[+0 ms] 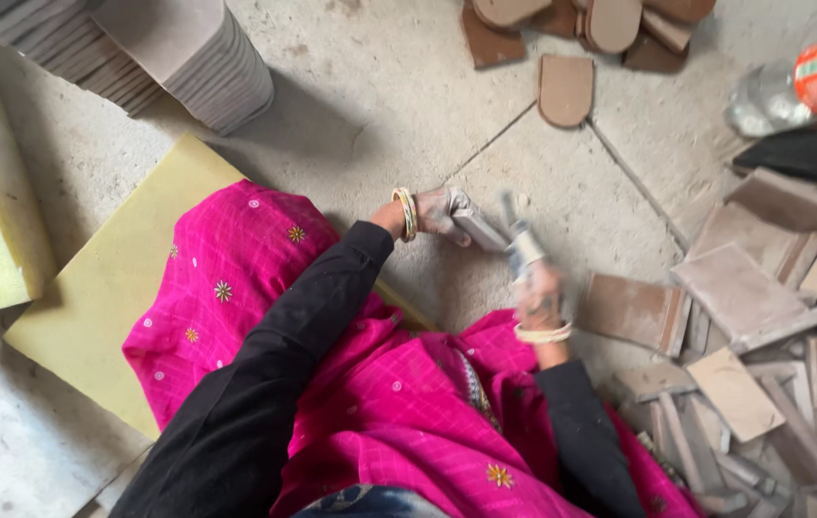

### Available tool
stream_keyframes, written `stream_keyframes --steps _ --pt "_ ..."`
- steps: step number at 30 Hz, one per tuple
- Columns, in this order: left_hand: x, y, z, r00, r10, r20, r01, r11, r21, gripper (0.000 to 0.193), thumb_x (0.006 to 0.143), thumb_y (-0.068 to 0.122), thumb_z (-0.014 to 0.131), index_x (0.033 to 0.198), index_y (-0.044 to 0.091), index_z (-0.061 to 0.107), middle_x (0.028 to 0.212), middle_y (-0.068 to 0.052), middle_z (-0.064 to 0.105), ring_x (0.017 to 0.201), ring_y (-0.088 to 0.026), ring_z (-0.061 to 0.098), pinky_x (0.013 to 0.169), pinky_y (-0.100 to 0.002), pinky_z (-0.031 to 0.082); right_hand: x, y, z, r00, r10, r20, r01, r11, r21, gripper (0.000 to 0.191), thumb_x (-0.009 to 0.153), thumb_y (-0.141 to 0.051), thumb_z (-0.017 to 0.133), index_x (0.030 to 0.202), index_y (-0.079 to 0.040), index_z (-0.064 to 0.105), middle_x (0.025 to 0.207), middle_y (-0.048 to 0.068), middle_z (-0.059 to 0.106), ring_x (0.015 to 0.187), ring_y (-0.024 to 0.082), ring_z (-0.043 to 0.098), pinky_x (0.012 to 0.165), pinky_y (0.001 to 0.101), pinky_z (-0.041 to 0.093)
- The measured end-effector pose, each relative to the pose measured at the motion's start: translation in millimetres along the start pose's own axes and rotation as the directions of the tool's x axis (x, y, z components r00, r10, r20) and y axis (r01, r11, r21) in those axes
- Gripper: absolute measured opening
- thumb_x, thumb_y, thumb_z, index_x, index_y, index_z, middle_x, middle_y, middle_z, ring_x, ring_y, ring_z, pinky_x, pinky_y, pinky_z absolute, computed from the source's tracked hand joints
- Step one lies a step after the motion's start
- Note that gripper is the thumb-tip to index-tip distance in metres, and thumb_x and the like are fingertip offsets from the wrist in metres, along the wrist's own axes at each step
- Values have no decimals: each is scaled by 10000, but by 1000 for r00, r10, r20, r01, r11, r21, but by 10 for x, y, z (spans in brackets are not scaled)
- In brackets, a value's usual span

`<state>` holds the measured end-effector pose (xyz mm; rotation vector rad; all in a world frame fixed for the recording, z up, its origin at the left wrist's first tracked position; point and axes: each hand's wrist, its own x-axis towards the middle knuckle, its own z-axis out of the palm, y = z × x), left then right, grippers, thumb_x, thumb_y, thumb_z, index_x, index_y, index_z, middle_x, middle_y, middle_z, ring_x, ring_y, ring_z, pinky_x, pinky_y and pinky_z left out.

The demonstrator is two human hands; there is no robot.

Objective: The person sits on the floor and sands small footwear components one at a time, rubbing a sanding block over each piece and placing finished pieces on a growing pile beside them.

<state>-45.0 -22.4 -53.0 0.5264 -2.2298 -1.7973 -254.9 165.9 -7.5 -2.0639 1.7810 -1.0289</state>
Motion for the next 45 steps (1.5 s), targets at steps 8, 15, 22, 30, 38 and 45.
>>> stream_keyframes --steps 8,15,22,30,38,45 --pt "153 -16 19 992 -123 37 117 983 141 338 715 185 864 999 37 758 893 -91 774 776 -217 690 696 -367 582 395 -607 259 972 -233 -20 218 934 -283 433 1038 -69 588 1441 86 553 1437 301 581 1370 498 532 1175 612 424" --pt "186 -316 115 841 525 -130 -533 845 -32 492 769 161 828 1189 -21 649 1143 -133 709 994 -252 645 856 -428 562 620 -674 366 942 -297 155 328 912 -246 505 938 3 566 1432 109 533 1415 331 568 1390 506 527 1189 601 411" --pt "76 84 -50 997 -66 34 66 998 25 386 692 202 895 1017 40 765 887 -86 793 764 -196 679 674 -370 548 253 -483 -112 932 -300 202 342 914 -218 442 971 -17 618 1392 103 558 1402 322 587 1354 499 538 1145 596 424" --pt "245 -180 111 988 152 26 -146 870 472 226 830 213 866 976 73 764 887 -86 756 791 -251 685 720 -388 572 509 -531 348 941 -327 91 339 916 -214 421 975 -23 594 1380 86 564 1400 339 588 1354 519 536 1166 608 425" --pt "62 -78 14 993 -109 -52 108 994 -17 414 714 191 913 1085 73 774 1013 -84 802 876 -168 747 789 -320 601 99 -226 -263 949 -234 210 287 917 -277 432 933 -4 577 1349 111 557 1349 339 605 1291 498 567 1097 589 458" --pt "-53 186 233 916 -184 -357 51 935 -351 332 786 137 882 1086 73 755 1030 -72 803 918 -162 727 824 -302 578 -7 -18 -541 993 6 114 32 944 -329 451 884 12 552 1325 101 570 1350 349 598 1182 499 589 1013 550 494"
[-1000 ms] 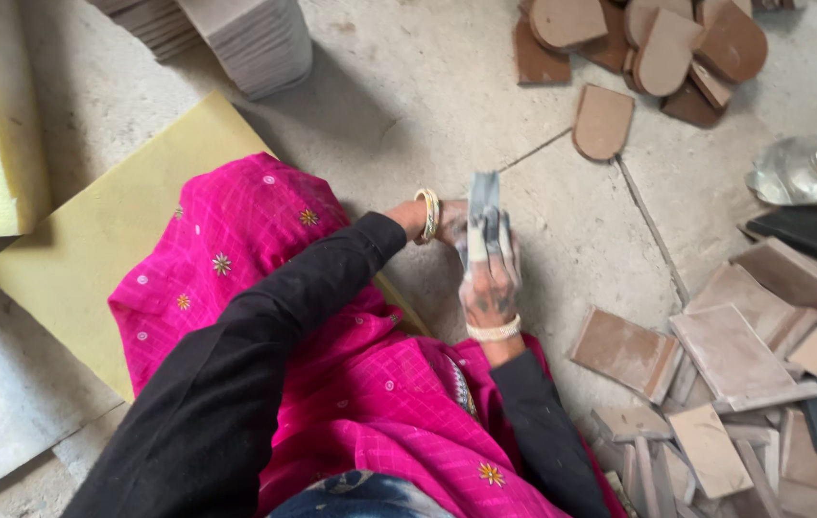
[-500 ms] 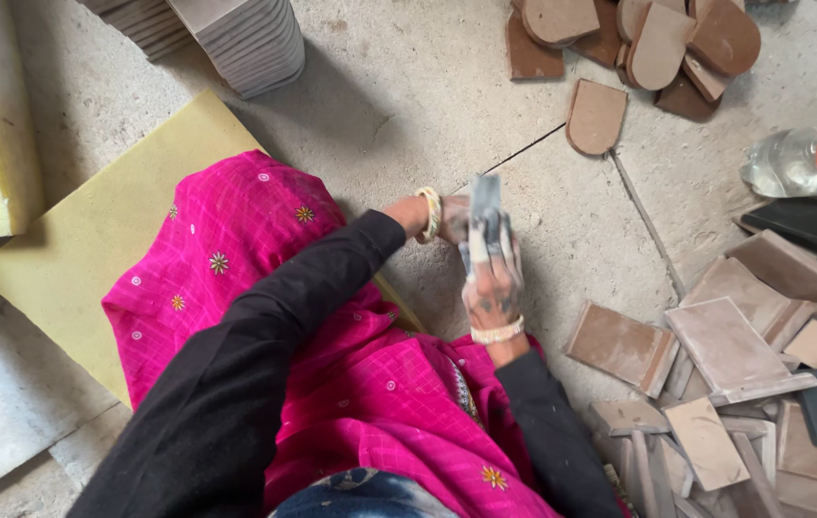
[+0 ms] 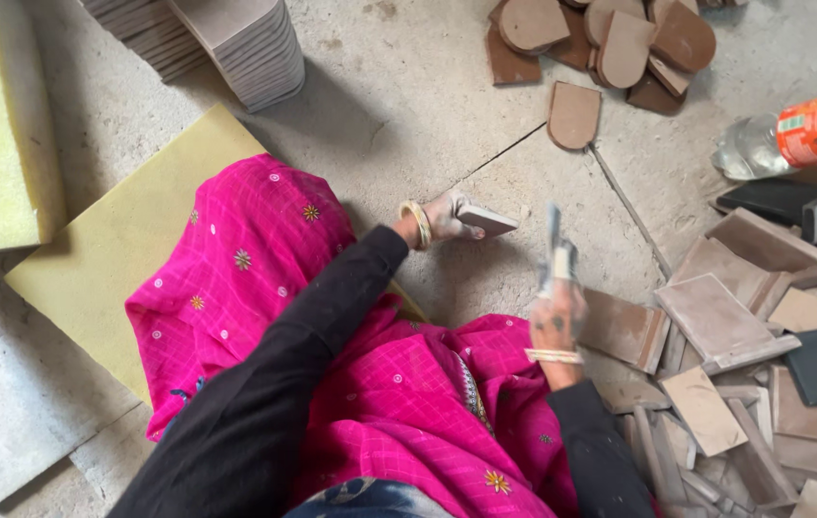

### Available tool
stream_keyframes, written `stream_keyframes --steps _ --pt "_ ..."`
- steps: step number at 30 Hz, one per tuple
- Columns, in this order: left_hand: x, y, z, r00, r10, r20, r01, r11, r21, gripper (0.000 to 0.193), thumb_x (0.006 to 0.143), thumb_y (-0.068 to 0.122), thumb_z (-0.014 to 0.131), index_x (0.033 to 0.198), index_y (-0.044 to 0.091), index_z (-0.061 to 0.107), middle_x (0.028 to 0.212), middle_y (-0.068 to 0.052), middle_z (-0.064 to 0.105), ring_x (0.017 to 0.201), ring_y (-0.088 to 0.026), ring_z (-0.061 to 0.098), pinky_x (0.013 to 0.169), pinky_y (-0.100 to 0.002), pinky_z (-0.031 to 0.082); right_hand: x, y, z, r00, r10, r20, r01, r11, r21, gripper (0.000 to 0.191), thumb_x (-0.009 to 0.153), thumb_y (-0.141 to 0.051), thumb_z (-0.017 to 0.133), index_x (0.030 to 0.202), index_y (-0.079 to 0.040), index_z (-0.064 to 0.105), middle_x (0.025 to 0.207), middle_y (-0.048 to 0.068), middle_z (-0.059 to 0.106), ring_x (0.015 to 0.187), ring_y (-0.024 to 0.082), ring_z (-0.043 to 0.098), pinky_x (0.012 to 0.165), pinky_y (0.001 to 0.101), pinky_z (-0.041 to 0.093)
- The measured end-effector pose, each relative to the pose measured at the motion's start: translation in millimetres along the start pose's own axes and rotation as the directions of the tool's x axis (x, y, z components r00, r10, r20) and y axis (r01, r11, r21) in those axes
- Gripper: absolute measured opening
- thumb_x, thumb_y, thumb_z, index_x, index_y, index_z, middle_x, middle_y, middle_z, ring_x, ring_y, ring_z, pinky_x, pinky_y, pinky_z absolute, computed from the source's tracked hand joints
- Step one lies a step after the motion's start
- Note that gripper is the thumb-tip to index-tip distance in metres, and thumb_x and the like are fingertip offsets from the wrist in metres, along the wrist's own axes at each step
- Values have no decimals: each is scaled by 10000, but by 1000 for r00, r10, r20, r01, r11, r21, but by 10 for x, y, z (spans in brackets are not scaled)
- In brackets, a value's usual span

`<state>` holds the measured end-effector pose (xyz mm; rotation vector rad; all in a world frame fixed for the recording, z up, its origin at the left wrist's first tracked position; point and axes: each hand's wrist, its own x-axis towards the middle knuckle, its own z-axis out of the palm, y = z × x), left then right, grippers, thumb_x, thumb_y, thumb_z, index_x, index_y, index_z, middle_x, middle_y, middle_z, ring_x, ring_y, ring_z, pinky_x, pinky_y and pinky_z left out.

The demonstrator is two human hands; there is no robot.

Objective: The person sits on the floor and sands small footwear components one at a time, rubbing a sanding block over each piece and placing finished pieces on a growing pile beside them.

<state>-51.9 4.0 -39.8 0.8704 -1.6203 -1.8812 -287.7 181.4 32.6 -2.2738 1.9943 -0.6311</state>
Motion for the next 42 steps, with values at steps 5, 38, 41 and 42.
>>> stream_keyframes --steps 5,38,41,42 --pt "-37 -147 429 978 6 -209 135 747 651 262 795 241 753 1005 91 711 982 -147 739 942 -319 702 827 -429 575 250 -594 403 961 -223 -162 232 972 44 573 861 79 484 1432 90 527 1470 308 539 1362 508 527 1169 536 431" --pt "-180 -484 498 940 340 -35 -120 425 897 565 809 338 712 1349 262 561 1283 -64 652 1292 -333 531 1087 -521 344 414 -593 533 977 -192 -97 191 981 -20 557 878 77 477 1430 102 549 1457 303 565 1416 457 515 1229 542 379" --pt "-228 -390 454 961 269 -70 -75 493 867 567 833 357 726 1364 222 578 1289 -87 653 1314 -345 526 1121 -500 352 406 -508 555 971 -218 -101 210 974 -82 443 960 48 504 1402 34 537 1452 258 571 1392 436 552 1247 533 407" --pt "-238 -331 436 969 228 -93 -49 550 834 620 828 351 730 1405 191 573 1299 -107 646 1312 -349 524 1140 -487 355 408 -411 501 986 -149 -75 144 987 -67 471 924 32 528 1395 46 545 1420 279 573 1352 465 548 1210 540 413"
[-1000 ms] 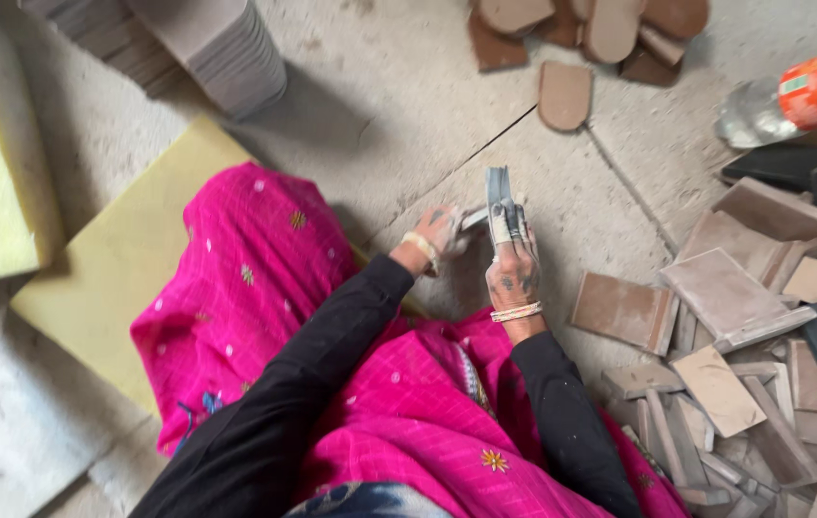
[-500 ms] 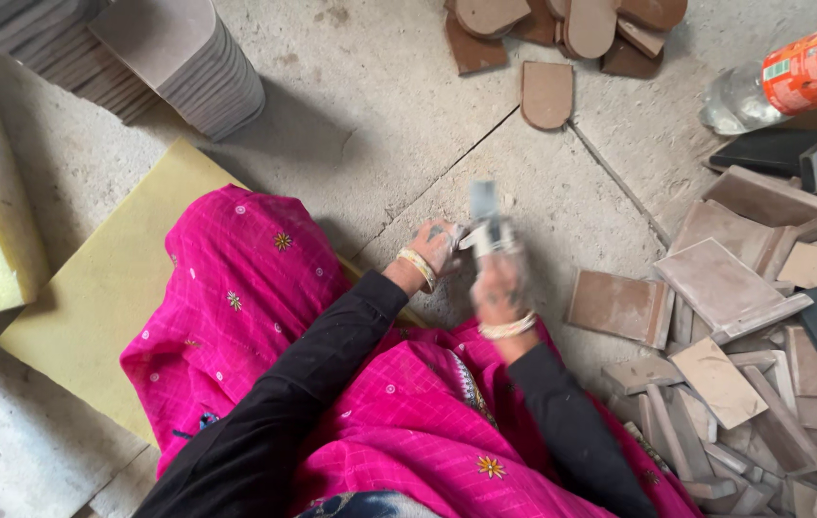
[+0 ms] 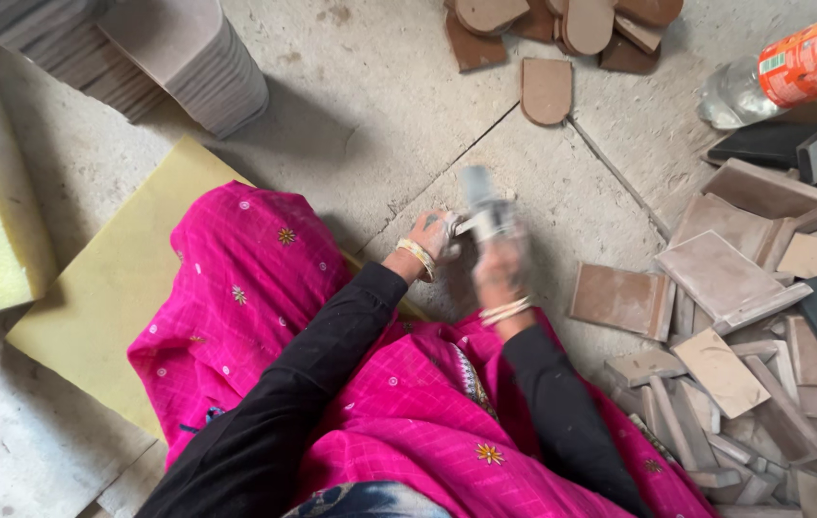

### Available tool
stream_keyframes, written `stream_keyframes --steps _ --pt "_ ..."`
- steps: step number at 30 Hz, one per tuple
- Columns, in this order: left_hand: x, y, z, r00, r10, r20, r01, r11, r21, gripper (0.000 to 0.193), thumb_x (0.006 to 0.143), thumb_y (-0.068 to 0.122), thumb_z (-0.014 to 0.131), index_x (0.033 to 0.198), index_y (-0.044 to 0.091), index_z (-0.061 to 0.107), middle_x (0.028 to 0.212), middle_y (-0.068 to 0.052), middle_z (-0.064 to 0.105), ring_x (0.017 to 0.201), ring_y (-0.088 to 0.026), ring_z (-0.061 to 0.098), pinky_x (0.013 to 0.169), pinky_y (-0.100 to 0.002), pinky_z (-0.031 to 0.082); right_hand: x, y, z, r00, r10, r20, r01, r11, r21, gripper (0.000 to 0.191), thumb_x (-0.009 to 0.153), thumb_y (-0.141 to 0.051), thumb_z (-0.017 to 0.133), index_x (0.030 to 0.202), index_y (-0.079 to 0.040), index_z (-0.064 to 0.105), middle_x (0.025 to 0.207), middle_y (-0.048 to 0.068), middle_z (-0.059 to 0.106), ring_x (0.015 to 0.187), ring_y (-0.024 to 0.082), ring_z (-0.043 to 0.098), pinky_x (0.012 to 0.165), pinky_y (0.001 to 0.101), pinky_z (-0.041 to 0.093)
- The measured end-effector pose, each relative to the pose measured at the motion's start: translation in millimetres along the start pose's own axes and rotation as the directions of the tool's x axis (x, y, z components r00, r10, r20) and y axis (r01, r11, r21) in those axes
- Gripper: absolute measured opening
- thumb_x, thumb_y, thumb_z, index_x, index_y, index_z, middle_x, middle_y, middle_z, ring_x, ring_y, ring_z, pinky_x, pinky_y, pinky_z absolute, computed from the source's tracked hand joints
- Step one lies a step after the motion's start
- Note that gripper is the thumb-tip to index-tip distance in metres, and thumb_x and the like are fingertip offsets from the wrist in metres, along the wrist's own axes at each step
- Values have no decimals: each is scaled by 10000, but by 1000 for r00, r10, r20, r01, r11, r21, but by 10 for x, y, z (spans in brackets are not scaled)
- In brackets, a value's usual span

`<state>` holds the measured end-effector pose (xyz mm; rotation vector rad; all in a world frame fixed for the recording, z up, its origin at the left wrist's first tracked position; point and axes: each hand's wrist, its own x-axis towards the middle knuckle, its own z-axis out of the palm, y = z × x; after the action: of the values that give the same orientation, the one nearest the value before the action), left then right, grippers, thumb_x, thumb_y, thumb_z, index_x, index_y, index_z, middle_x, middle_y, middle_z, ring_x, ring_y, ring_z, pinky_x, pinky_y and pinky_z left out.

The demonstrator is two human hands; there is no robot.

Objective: The person sits on the floor and sands small footwear components one at a time, rubbing a sanding block over each piece and placing finished pieces on a growing pile beside them.

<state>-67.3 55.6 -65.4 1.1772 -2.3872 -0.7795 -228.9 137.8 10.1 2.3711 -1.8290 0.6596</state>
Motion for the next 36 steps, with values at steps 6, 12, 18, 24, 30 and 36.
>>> stream_keyframes --steps 6,12,18,24,30,36 --pt "125 38 -149 973 -141 181 179 961 -211 542 897 399 666 1405 232 583 1219 -102 684 1252 -304 587 1176 -485 333 -88 206 -147 901 409 148 -432 880 196 665 829 80 465 1490 26 524 1348 314 565 1156 464 593 1021 498 504" --pt "64 -133 121 997 51 -63 -56 995 -84 601 824 298 709 1383 156 539 1272 -130 646 1258 -313 576 1160 -532 304 13 -152 129 981 -79 -177 79 997 -7 546 835 53 500 1378 29 547 1313 262 644 1233 443 630 1110 516 449" --pt "68 -128 118 992 -38 122 20 989 146 809 715 407 819 1399 95 522 1285 -175 622 1238 -364 537 1098 -477 393 110 -178 -52 914 396 93 -402 913 64 198 973 -64 555 1122 -33 683 1052 223 682 1016 422 649 919 497 546" --pt "41 -53 -6 997 6 73 -20 981 194 608 826 412 740 1374 210 568 1262 -140 648 1243 -359 551 1071 -522 363 136 -227 -68 949 316 -16 -304 925 229 383 806 16 510 1163 30 648 1026 296 679 905 469 642 727 512 538" --pt "147 259 -350 978 -60 198 65 998 -21 470 993 418 622 1452 320 602 1213 -122 731 1098 -322 686 956 -441 555 260 112 -198 870 492 -33 -423 780 462 233 817 1 514 1019 16 632 886 273 655 859 451 650 756 517 545" --pt "182 190 -538 957 288 28 -285 956 -70 788 682 442 782 1337 73 548 1101 -258 707 1008 -463 691 832 -530 561 203 -77 -212 915 403 25 -388 861 327 355 814 -19 522 1128 -6 687 911 236 676 802 423 670 722 490 561"
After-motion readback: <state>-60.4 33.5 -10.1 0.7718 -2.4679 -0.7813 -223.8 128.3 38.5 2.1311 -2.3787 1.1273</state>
